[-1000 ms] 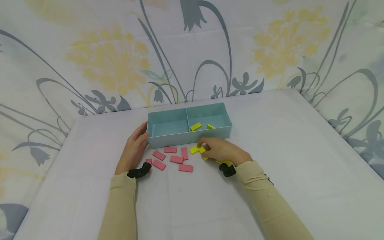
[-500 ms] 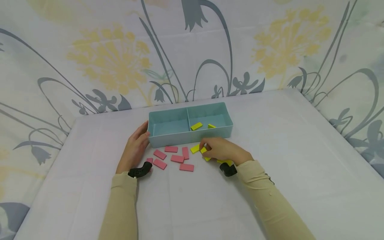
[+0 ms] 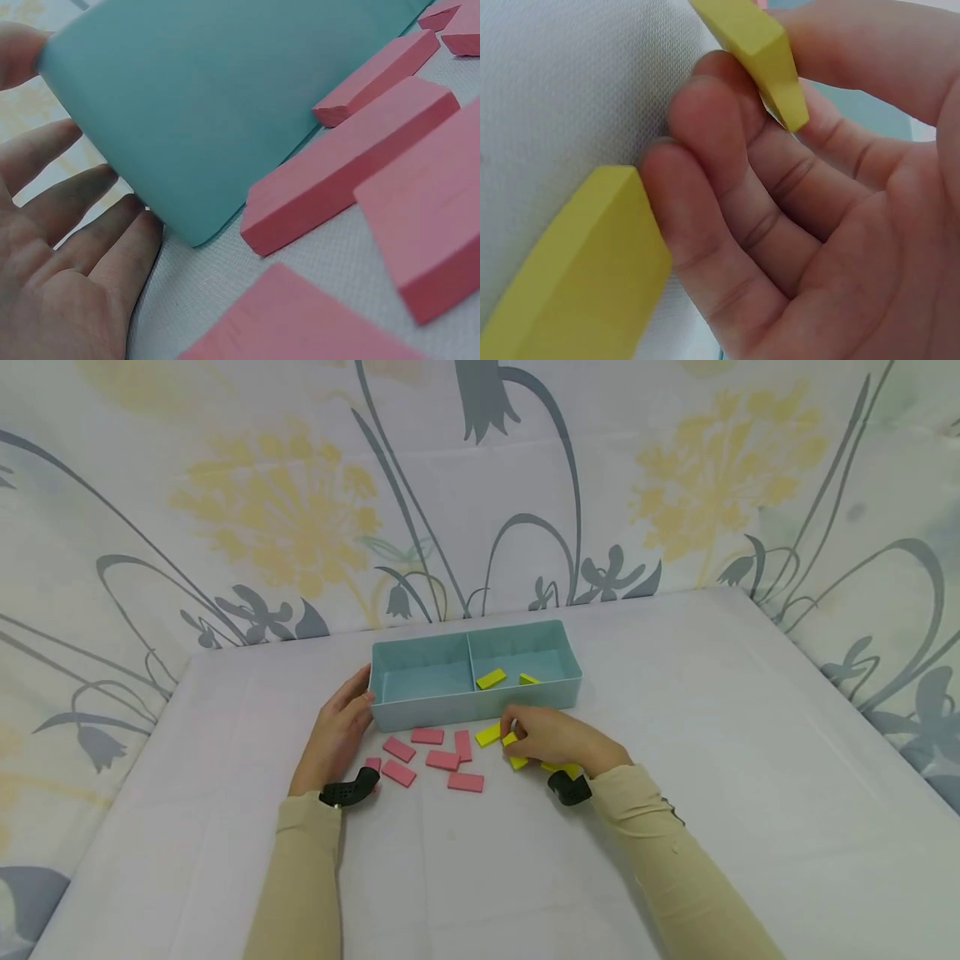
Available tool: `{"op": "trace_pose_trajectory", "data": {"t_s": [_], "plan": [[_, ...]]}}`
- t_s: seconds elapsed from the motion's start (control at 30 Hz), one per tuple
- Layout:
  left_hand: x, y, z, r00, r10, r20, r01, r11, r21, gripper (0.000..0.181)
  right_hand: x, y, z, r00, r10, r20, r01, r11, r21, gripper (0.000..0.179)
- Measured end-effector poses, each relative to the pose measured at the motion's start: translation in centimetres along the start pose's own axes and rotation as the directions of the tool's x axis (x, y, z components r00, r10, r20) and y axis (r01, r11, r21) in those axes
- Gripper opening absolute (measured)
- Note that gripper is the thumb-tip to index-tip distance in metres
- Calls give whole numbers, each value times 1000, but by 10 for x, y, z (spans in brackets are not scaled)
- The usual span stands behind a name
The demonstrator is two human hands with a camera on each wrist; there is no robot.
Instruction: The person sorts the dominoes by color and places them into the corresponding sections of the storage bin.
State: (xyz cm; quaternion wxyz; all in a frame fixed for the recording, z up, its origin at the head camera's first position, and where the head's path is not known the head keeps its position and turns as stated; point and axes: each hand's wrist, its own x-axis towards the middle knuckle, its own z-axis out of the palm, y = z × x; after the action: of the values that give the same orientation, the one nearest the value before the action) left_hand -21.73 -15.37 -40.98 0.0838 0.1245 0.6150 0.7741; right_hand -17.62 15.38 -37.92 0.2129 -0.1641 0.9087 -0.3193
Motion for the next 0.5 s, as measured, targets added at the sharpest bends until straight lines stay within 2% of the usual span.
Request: {"op": "trace_pose_trajectory", "data": {"t_s": [0.2,0.5], "plan": [[0,-3,1,1000,6,-18,-7,1000,-21,54,0,1,1,1000,-13,-2,13,1000,18,17],[1,-3,0,998,-17,-55,16,1000,-12,51,3,1,3,999,-40,-10,40,999,13,7]]}}
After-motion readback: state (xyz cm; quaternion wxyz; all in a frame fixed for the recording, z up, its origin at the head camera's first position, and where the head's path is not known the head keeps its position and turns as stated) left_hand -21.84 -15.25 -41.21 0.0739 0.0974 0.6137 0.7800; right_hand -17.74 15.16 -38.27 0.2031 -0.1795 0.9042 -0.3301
